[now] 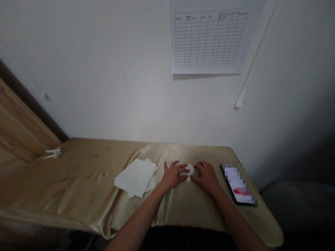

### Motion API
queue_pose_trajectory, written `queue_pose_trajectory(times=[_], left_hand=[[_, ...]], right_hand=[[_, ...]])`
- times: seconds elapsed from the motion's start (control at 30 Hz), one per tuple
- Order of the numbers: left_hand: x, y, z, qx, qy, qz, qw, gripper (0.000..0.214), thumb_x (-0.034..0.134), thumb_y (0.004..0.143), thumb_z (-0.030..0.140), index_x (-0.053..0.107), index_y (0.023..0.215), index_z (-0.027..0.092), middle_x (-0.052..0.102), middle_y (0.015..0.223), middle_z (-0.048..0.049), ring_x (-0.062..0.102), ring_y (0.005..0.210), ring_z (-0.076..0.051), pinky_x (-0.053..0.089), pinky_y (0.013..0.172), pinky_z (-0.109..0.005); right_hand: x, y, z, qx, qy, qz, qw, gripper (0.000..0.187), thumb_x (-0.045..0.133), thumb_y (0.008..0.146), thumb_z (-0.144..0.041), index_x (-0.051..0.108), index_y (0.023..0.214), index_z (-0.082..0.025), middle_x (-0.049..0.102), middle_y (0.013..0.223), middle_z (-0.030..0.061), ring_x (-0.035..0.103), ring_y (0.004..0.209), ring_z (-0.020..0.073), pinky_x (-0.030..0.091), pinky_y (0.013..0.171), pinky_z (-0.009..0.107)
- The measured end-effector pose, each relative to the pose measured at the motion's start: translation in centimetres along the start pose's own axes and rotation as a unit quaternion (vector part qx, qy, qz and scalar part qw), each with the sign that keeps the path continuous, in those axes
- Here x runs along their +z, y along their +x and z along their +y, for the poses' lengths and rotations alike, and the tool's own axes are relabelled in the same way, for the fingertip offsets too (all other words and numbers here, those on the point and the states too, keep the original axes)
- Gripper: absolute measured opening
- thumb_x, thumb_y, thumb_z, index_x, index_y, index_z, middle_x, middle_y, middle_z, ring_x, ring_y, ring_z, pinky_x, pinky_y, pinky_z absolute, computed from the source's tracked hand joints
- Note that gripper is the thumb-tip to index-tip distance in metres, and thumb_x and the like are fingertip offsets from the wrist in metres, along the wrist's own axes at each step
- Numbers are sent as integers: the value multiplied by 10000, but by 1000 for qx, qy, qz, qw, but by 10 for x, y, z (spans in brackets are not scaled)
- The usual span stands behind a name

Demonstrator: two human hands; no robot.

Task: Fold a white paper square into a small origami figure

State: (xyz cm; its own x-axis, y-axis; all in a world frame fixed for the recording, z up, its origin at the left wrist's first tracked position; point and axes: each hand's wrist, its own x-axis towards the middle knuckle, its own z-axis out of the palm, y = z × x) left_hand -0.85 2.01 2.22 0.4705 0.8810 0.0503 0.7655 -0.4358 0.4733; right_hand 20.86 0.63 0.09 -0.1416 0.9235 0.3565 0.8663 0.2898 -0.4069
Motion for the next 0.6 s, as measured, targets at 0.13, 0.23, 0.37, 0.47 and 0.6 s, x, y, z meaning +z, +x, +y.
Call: queue_pose_trajectory(times=[0.13, 0.23, 0.37, 0.47, 0.6], left_hand=[[1, 1, 0, -2, 1, -1, 1000, 326, 630, 880, 480, 619, 1204, 514, 514, 1470, 94, 274, 1443, -326, -101, 1079, -769], [2, 1, -1, -5, -2, -2, 1000, 329, 640, 875, 467, 624, 1202, 503, 510, 1474, 90, 277, 1439, -324, -103, 1078, -770], [3, 2, -1, -9, -11, 3, 1000, 320, 658, 863, 458, 635, 1179, 500, 520, 1463, 100, 284, 1433, -322, -99, 1067, -781], [4, 2, -1, -12, -12, 7, 1000, 312, 663, 859, 459, 644, 1168, 495, 528, 1458, 92, 291, 1429, -324, -93, 1070, -779], [4, 2, -1, -14, -3, 6, 1000, 325, 666, 856, 468, 635, 1177, 506, 527, 1458, 98, 293, 1430, -322, -86, 1076, -775]], right_hand=[[-1, -1, 0, -7, -2, -6, 1000, 488, 746, 678, -498, 644, 1087, -253, 588, 1143, 75, 522, 1124, 282, 363, 1032, 450], [-1, -2, 0, -13, 1, -10, 1000, 546, 752, 658, -538, 631, 1104, -246, 579, 1169, 84, 509, 1143, 292, 349, 1043, 463], [-2, -3, -1, -17, 3, -15, 1000, 594, 763, 638, -569, 618, 1114, -242, 570, 1197, 94, 487, 1173, 306, 327, 1062, 478], [-2, -3, -1, -18, -1, -20, 1000, 621, 765, 630, -594, 615, 1122, -248, 570, 1211, 99, 484, 1183, 313, 320, 1064, 491], [-1, -3, 2, -13, 5, -17, 1000, 615, 776, 629, -589, 626, 1120, -251, 574, 1210, 98, 488, 1184, 314, 326, 1063, 485]])
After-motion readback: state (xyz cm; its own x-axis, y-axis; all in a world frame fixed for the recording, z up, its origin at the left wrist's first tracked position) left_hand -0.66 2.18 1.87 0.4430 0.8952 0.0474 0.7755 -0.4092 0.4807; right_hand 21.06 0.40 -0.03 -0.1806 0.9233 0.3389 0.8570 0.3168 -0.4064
